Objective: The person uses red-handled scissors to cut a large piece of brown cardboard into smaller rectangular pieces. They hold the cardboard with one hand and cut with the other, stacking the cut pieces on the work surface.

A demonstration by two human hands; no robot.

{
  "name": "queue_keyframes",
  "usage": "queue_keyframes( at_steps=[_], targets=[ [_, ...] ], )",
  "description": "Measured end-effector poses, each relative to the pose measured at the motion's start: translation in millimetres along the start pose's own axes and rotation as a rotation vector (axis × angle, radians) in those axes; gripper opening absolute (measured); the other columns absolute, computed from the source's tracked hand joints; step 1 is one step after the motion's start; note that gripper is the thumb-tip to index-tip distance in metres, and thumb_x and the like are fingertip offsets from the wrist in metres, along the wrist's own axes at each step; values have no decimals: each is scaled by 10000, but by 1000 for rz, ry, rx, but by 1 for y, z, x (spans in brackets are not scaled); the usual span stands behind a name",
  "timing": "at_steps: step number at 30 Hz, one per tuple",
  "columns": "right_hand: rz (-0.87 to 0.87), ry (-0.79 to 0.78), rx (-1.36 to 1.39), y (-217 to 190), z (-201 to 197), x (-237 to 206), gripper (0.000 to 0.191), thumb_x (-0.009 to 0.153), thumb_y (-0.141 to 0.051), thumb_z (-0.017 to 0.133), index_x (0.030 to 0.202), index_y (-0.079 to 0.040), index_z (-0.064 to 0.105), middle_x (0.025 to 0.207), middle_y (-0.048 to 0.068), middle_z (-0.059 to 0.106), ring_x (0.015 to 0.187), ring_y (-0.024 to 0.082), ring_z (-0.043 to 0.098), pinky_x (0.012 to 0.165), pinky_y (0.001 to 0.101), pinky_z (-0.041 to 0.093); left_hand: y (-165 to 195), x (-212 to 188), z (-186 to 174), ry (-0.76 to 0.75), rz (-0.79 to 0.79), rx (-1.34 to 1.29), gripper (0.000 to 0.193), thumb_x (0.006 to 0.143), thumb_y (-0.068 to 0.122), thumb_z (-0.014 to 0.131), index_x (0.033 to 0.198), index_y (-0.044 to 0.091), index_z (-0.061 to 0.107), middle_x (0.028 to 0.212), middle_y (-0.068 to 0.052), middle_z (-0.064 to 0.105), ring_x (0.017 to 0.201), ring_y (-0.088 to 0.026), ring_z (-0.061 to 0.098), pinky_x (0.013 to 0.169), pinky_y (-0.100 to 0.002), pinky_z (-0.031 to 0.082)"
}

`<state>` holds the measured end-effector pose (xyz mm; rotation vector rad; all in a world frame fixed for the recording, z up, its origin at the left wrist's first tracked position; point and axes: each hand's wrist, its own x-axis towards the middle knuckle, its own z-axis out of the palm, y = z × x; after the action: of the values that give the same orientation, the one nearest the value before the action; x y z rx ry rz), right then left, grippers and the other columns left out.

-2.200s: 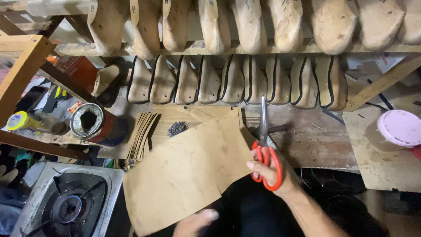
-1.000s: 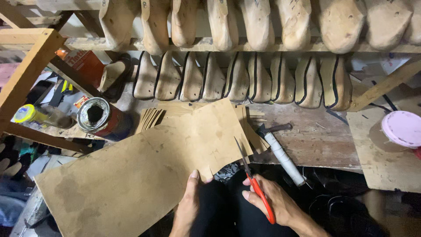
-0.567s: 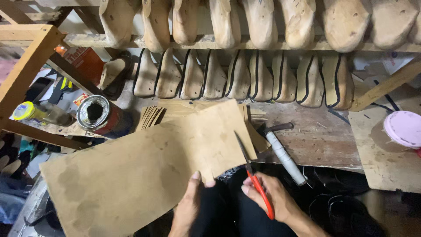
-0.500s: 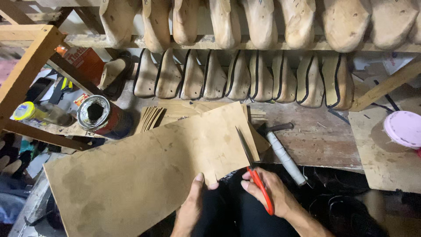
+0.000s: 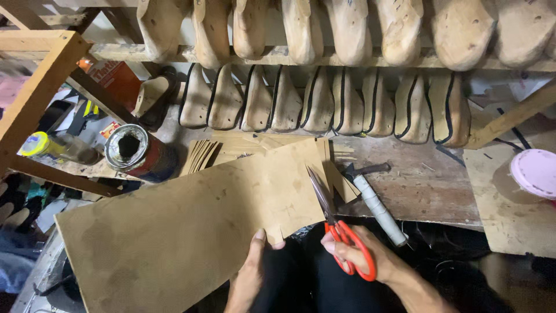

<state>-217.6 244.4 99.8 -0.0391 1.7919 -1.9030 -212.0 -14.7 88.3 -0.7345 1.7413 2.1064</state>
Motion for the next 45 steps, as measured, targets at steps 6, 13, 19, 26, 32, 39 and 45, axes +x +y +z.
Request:
queue_keyframes(
  at_steps=[6,13,19,26,32,39,45],
  targets=[
    [64,171,-410,-7,-13,13,306,875,-299,672,890,3,626,594,65,602,494,139,586,470,317,463,-21,13,5,-63,-45,-248,437,955,293,587,1064,-95,753,957,-165,812,928,-184,690,888,-277,495],
    [-100,327,-355,-5,-9,43,266,861,-328,682,895,-70,629,563,-1,576,473,110,577,441,294,484,-31,23,10,-62,-23,-165,450,943,302,607,1102,-100,731,975,-184,813,933,-231,720,883,-316,530],
    [-116,334,-319,1,-13,57,284,862,-280,738,814,-23,626,514,14,536,413,130,531,402,306,427,-21,42,8,-59,7,-159,523,966,351,618,1153,-133,684,1070,-193,751,1041,-257,727,952,-344,510],
    [60,200,-365,9,-5,14,366,857,-360,702,1065,-61,669,725,35,627,600,131,622,567,311,533,-4,46,-1,-25,7,-87,623,965,494,493,1274,-11,685,1154,-140,793,1151,-181,641,1067,-286,380],
    [-28,146,-581,10,13,-4,443,863,-398,697,1142,-56,668,783,35,682,751,157,689,723,325,555,-7,48,10,-52,74,38,624,1001,503,440,1182,-8,750,1130,-106,789,1109,-171,637,1060,-287,390],
    [-31,187,-601,0,17,-1,420,854,-389,687,1096,-47,668,733,58,682,722,189,700,719,338,550,-20,49,20,-83,294,-53,568,1015,435,484,1115,-54,754,1073,-147,771,1054,-229,668,1014,-351,467],
    [-244,195,-621,6,18,0,380,911,-359,698,1087,-23,676,823,44,710,797,166,706,734,341,543,-14,49,18,-162,166,-65,619,1011,473,432,1247,-39,686,1176,-161,749,1138,-223,644,1077,-336,401]
  ],
)
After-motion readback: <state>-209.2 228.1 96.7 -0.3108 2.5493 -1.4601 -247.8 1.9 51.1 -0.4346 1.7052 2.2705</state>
